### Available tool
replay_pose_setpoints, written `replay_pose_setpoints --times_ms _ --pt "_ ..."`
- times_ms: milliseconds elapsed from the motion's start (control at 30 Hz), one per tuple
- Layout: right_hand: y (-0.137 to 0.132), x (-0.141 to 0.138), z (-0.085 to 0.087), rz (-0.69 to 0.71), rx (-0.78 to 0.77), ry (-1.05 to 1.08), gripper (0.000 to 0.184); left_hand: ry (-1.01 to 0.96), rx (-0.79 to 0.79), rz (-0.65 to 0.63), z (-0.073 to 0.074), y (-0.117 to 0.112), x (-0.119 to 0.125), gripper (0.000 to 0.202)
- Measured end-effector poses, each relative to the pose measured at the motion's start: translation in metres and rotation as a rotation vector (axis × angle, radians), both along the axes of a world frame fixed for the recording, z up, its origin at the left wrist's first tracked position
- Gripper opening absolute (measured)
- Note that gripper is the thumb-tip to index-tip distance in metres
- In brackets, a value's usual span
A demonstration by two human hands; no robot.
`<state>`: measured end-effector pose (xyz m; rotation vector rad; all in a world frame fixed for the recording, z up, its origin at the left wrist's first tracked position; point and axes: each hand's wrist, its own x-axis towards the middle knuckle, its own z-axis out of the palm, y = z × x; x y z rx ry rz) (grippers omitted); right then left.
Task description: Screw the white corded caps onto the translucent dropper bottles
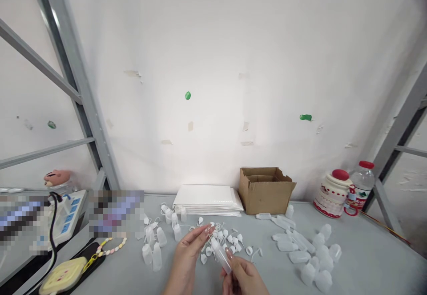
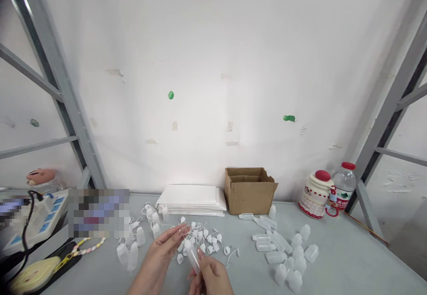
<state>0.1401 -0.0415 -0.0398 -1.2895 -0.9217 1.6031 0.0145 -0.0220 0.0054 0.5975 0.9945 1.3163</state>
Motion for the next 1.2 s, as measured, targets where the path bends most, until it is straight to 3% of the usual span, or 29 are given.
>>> replay_pose_setpoints --times_ms 300,633,1200 --pt "0.006 0.001 -0.019 -0.051 0.029 -0.024 0.069 -0.058 -0.033 0.017 -0.001 -0.002 0.006 0.017" --pt "-0.001 0.011 0.013 0.007 0.045 0.011 0.068 -0.147 -0.051 -0.026 -0.006 -0.001 0.005 0.007" --pt "-0.001 0.01 0.013 0.003 0.041 -0.009 0.066 -0.138 -0.084 -0.047 -0.007 0.002 0.004 0.007"
